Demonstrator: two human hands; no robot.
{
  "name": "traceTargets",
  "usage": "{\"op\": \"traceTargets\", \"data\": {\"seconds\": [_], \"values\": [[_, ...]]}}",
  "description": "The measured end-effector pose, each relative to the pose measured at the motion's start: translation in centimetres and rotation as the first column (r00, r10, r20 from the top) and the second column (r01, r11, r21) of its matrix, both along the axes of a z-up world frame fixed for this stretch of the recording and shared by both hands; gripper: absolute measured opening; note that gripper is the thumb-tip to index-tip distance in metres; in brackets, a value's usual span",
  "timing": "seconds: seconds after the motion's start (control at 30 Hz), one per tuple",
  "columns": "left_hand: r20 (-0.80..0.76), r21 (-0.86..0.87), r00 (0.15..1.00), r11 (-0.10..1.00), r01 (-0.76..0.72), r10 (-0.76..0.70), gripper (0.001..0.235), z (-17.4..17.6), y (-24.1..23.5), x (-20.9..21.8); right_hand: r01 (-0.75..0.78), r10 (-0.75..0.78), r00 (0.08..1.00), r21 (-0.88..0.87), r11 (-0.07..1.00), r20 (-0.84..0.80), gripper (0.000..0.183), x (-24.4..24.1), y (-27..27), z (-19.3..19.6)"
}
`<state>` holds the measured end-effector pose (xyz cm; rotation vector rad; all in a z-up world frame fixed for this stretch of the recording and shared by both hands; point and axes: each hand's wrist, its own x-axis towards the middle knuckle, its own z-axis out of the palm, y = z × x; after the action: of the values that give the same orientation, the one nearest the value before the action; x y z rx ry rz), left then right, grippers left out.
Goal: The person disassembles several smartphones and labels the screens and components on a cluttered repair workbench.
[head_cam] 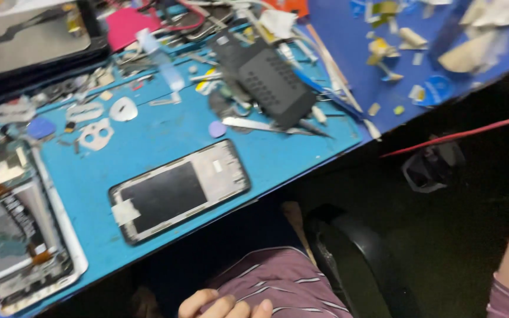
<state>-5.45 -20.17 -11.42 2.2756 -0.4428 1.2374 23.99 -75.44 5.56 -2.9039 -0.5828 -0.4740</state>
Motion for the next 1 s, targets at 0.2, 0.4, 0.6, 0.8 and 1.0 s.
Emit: {"op": "traceTargets", "data": {"seconds": [0.2,0.4,0.6,0.8,1.0], "values": [[-0.032,0.058,0.984,0.983,0.175,-0.173,0.019,-0.1,-2.2,2.2,0.161,-0.16,0.983,0.003,0.987,0.088,0.019,4.0,9.7,2.1],[-0.123,0.114,0.965,0.962,0.247,-0.233,0.02,5.6,-0.4,4.4,0.257,-0.165,0.94,-0.305,0.917,0.298,0.022,8.3,1.0,-4.2],[-0.22,0.138,0.934,0.939,0.314,-0.28,0.023,12.6,-1.7,8.3,0.333,-0.367,0.887,0.162,0.929,0.279,0.017,-4.2,9.4,2.6],[-0.305,-0.281,0.667,0.733,0.619,-0.68,0.055,19.6,-6.0,13.1,0.188,-0.275,0.948,0.41,0.893,0.163,0.026,-20.6,17.4,2.4],[-0.196,-0.503,0.549,0.564,0.656,-0.813,0.058,19.8,-5.2,12.8,-0.143,0.17,0.985,0.668,0.73,0.025,0.041,-21.4,26.4,0.9]]}}
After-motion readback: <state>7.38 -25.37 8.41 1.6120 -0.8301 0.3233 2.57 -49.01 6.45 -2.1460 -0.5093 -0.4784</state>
